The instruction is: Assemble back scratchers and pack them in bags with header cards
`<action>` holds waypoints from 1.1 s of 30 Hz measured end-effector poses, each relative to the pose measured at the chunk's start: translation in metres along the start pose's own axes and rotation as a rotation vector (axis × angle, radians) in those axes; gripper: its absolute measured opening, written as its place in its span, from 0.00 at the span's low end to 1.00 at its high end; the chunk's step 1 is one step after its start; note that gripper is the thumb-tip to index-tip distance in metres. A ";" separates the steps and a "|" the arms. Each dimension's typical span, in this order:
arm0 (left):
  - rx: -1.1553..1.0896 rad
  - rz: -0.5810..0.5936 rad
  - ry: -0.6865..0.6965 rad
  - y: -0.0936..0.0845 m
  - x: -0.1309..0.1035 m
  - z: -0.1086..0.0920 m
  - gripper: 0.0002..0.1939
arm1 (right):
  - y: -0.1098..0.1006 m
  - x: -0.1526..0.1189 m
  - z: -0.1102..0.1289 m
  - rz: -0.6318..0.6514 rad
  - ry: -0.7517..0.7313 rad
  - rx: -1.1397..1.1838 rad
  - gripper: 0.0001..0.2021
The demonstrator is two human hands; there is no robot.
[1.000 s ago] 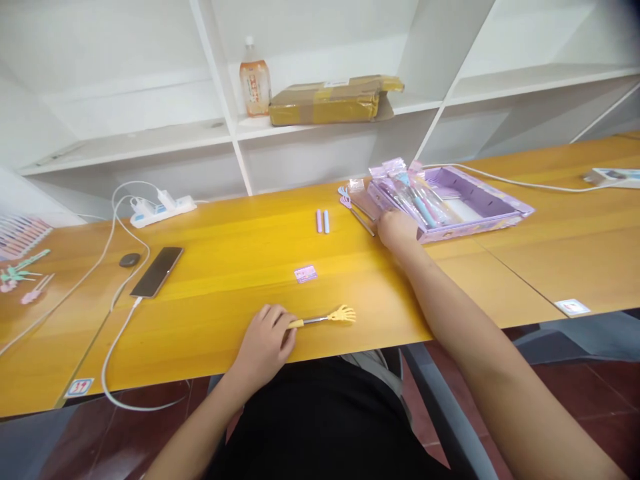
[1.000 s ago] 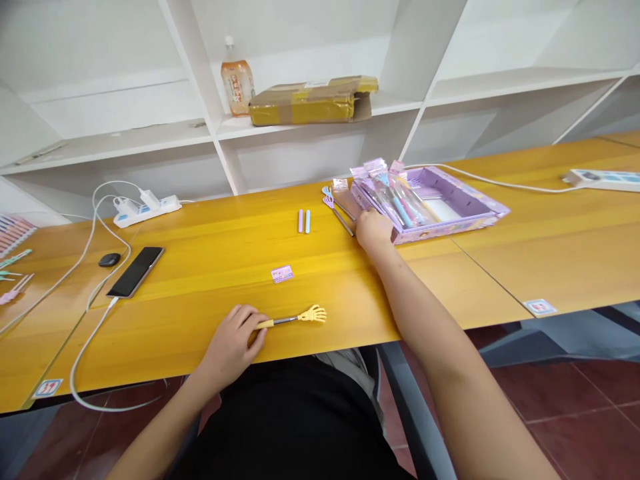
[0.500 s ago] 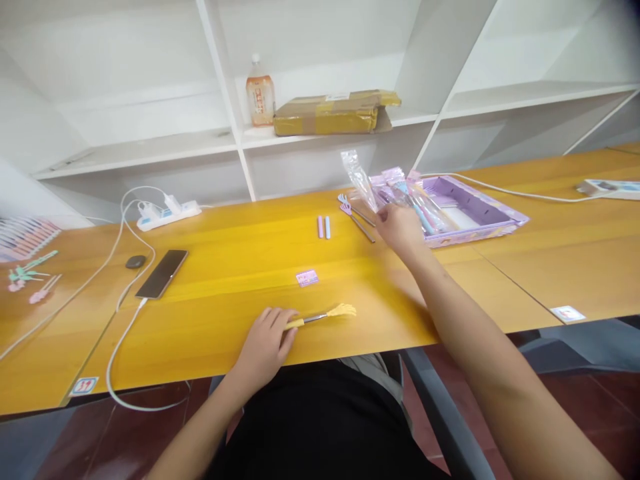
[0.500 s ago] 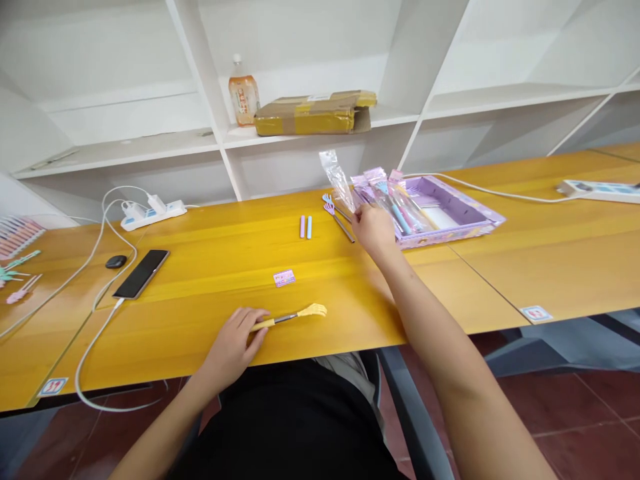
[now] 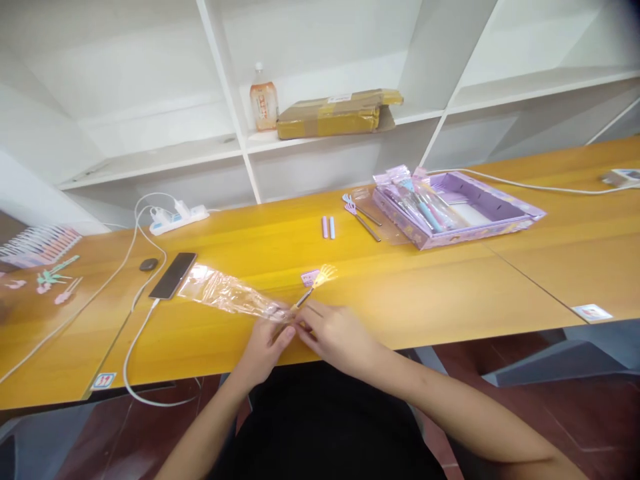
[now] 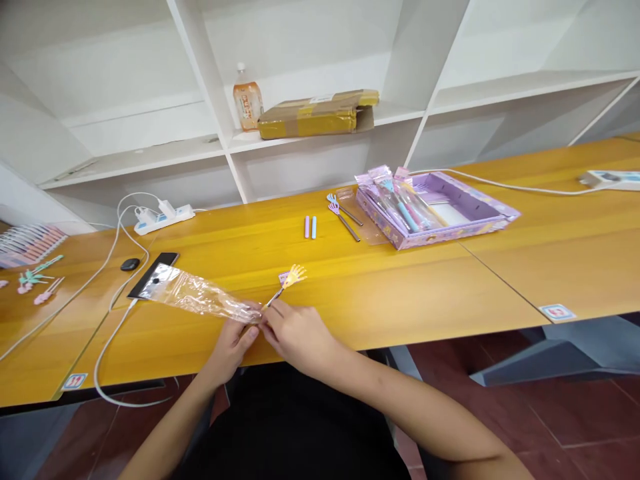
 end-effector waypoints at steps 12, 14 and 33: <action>-0.043 -0.064 -0.094 -0.005 -0.002 0.005 0.20 | 0.061 -0.006 -0.052 0.037 0.604 1.315 0.25; -0.047 -0.024 -0.082 -0.002 -0.001 0.003 0.20 | 0.066 -0.002 -0.052 0.096 0.573 1.311 0.24; -0.604 -0.648 -0.428 -0.015 -0.027 0.053 0.26 | -0.024 -0.065 -0.035 0.043 0.014 -0.028 0.09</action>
Point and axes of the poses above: each hand's wrist, its own x-axis towards the middle knuckle, its own y-axis out of the palm, z = x × y, the point moved 7 cm from there along x, towards the middle knuckle, and after that the axes turned 2 degrees about z, right-handed, at the moved point
